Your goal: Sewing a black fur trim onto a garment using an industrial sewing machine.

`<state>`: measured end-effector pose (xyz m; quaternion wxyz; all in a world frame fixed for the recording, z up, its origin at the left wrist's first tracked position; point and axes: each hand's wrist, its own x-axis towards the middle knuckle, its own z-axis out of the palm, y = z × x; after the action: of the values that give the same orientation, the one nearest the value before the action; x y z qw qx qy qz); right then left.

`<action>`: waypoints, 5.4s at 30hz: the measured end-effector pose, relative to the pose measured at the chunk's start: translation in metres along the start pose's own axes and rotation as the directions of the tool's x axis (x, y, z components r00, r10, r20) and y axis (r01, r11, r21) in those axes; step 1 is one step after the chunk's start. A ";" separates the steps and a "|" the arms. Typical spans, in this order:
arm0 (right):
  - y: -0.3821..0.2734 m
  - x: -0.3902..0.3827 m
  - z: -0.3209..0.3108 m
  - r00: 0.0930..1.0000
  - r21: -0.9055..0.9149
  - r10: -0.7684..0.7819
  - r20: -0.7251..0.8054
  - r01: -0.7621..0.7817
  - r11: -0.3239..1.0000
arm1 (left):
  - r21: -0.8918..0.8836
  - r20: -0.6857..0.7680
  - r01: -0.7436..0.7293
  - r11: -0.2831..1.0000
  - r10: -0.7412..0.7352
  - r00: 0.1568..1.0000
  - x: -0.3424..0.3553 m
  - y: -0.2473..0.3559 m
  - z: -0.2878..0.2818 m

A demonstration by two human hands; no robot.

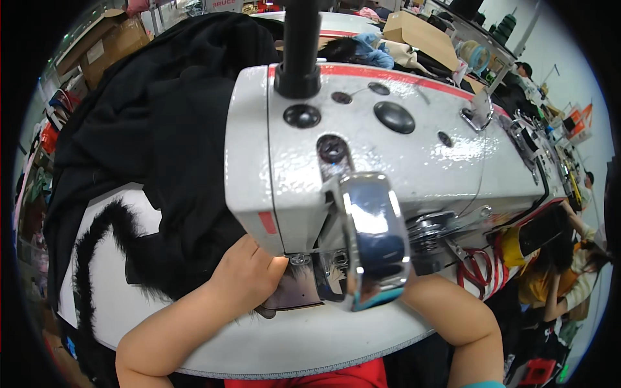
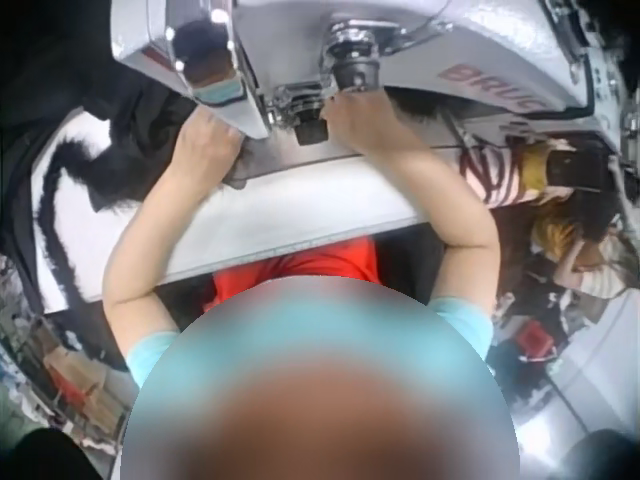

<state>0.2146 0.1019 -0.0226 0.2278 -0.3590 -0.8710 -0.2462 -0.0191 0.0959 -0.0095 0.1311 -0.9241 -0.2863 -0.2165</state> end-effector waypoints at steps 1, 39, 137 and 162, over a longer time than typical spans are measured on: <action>0.000 0.000 0.001 0.999 0.175 0.050 0.015 -0.052 0.983 | 0.004 -0.025 -0.007 1.000 0.007 1.000 0.000 -0.001 0.000; -0.018 -0.001 -0.032 0.988 0.577 0.004 0.152 -0.092 0.812 | 0.234 0.239 0.396 0.888 -0.447 0.862 -0.037 0.041 -0.072; -0.009 -0.001 -0.015 0.990 0.542 -0.140 -0.017 0.127 0.831 | -0.348 0.158 0.208 0.914 -0.162 0.974 -0.011 0.012 -0.022; -0.004 -0.015 -0.010 0.921 0.817 0.122 0.370 -0.386 0.428 | -0.232 0.048 -0.016 0.973 0.028 0.998 -0.007 0.006 -0.017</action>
<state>0.2229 0.0858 -0.0245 0.2999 -0.3470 -0.8284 0.3217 -0.0265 0.0815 0.0011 0.0176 -0.9415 -0.2521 -0.2231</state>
